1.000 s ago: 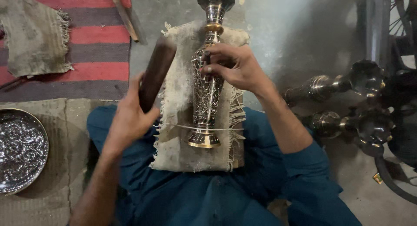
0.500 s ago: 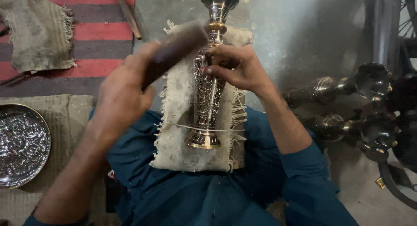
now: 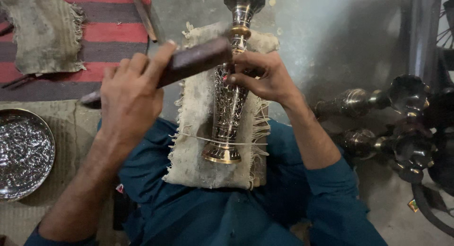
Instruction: The person uses a hammer and a small metal punch to engrave a decorative pattern on a silver-colored metal vase. The vase is held steady on a cloth pad on the lap while the person repeatedly taps the punch to create small indentations in the metal surface.
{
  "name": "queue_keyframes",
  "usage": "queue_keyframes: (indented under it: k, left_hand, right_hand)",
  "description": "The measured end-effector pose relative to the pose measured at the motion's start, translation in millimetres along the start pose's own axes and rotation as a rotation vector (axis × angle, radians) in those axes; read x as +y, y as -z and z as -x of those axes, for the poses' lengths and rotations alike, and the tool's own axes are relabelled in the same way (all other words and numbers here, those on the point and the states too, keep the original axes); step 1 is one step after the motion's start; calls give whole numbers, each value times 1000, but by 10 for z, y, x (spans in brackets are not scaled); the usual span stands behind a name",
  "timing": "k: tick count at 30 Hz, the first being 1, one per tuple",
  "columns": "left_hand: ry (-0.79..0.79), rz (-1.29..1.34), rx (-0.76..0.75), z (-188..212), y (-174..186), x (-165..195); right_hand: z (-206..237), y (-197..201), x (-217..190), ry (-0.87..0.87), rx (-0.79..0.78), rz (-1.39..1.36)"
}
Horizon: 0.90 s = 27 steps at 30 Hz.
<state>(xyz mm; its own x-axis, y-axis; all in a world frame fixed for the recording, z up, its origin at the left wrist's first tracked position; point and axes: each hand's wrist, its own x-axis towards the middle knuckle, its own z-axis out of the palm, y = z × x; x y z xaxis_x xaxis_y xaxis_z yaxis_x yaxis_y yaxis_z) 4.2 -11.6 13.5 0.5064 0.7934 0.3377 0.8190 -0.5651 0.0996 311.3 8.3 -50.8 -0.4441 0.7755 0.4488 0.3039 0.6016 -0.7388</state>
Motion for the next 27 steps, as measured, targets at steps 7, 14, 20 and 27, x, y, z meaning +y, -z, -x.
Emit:
queue_keyframes:
  k: [7, 14, 20, 27]
  left_hand:
    - [-11, 100, 31, -13, 8, 9]
    - [3, 272, 65, -32, -24, -15]
    - [-19, 284, 99, -9, -80, -49]
    - [-16, 456, 141, -19, -142, -57]
  right_hand:
    - [11, -6, -7, 2, 11, -39]
    - [10, 8, 3, -17, -6, -18]
    - [15, 11, 3, -21, -17, -25]
    - [28, 9, 23, -46, 0, -28]
